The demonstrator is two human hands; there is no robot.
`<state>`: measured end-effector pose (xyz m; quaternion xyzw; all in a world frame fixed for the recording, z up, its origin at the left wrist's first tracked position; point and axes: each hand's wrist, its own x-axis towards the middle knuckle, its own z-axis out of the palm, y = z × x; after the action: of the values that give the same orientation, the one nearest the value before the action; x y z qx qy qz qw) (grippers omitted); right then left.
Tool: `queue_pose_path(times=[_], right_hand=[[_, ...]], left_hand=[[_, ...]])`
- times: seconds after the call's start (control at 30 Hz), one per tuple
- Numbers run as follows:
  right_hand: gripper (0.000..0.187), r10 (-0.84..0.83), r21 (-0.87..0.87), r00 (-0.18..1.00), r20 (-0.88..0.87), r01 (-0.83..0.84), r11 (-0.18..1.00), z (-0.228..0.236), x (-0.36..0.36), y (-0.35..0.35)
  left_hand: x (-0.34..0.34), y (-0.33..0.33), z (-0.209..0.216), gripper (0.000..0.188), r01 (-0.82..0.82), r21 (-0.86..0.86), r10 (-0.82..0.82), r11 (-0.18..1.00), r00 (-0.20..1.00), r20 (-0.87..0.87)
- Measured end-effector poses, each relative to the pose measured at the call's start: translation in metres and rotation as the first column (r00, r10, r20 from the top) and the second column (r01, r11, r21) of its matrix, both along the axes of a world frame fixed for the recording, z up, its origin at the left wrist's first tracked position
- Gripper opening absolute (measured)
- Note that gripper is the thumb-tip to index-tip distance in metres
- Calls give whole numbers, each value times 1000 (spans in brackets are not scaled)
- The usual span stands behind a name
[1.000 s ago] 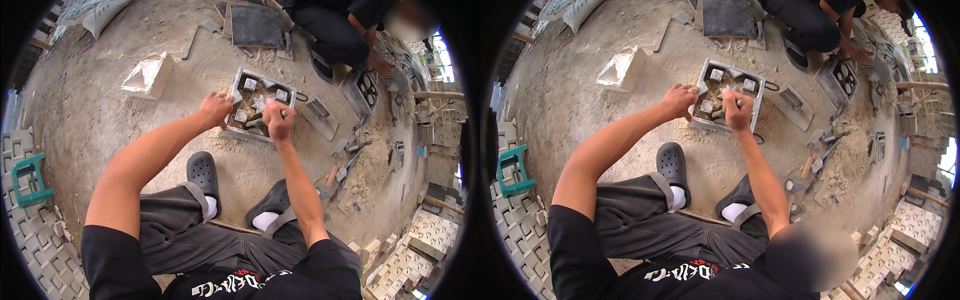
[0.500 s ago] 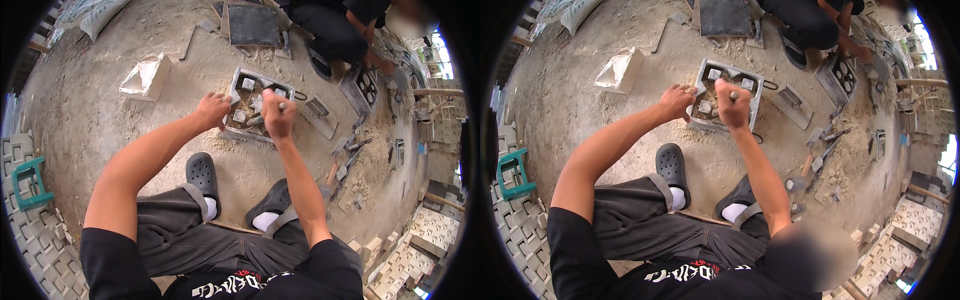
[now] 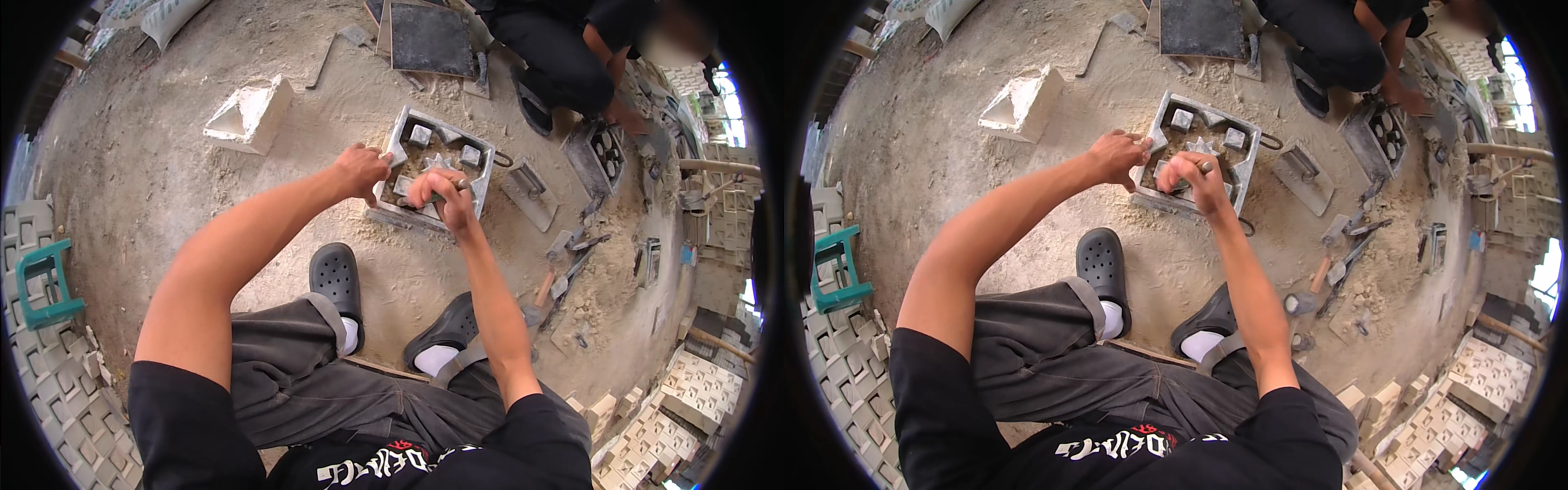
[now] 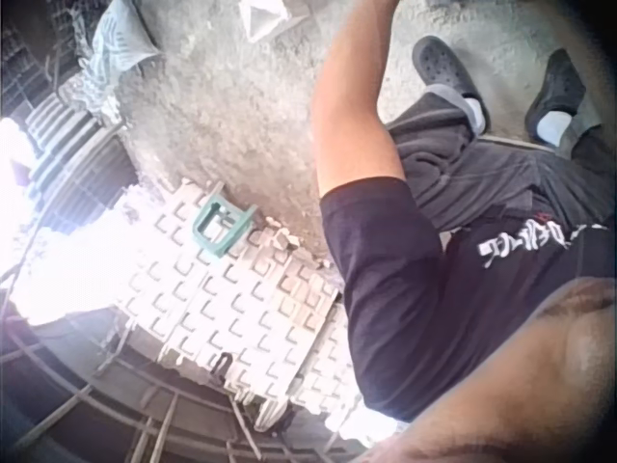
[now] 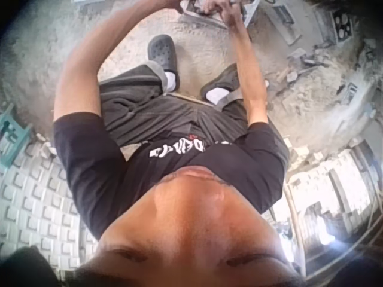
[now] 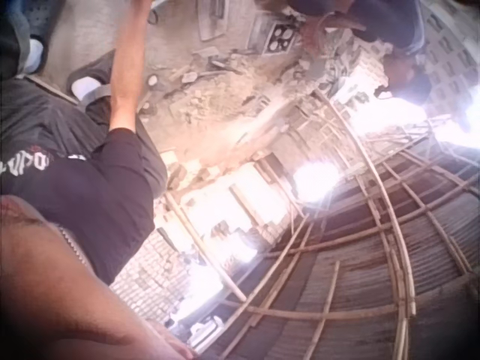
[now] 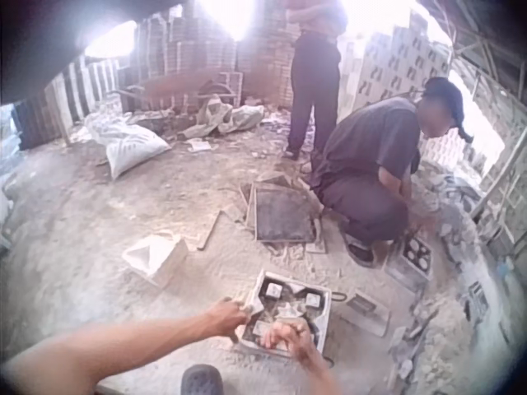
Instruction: The person carves excess material from a star-shaped pattern in a concrete mold using a small hand tool.
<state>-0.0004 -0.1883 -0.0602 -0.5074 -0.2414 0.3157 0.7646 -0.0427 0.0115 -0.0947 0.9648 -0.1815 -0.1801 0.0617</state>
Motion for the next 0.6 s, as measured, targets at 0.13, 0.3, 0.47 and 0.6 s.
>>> queue_pose_path(times=[0.13,0.3,0.47,0.6], right_hand=[[47,35,-163,999,21,-31,986,12,12,-2],[50,-214,28,973,87,213,977,79,-13,20],[49,-280,-59,945,168,294,954,23,-27,23],[49,-232,-142,932,280,279,950,-3,-30,26]], left_hand=[[7,6,-1,74,24,-30,-25,999,998,-62],[0,12,-1,67,-48,-67,36,997,986,-165],[2,12,1,67,-21,-39,16,999,990,-142],[2,12,3,67,13,-16,-15,1000,989,-148]])
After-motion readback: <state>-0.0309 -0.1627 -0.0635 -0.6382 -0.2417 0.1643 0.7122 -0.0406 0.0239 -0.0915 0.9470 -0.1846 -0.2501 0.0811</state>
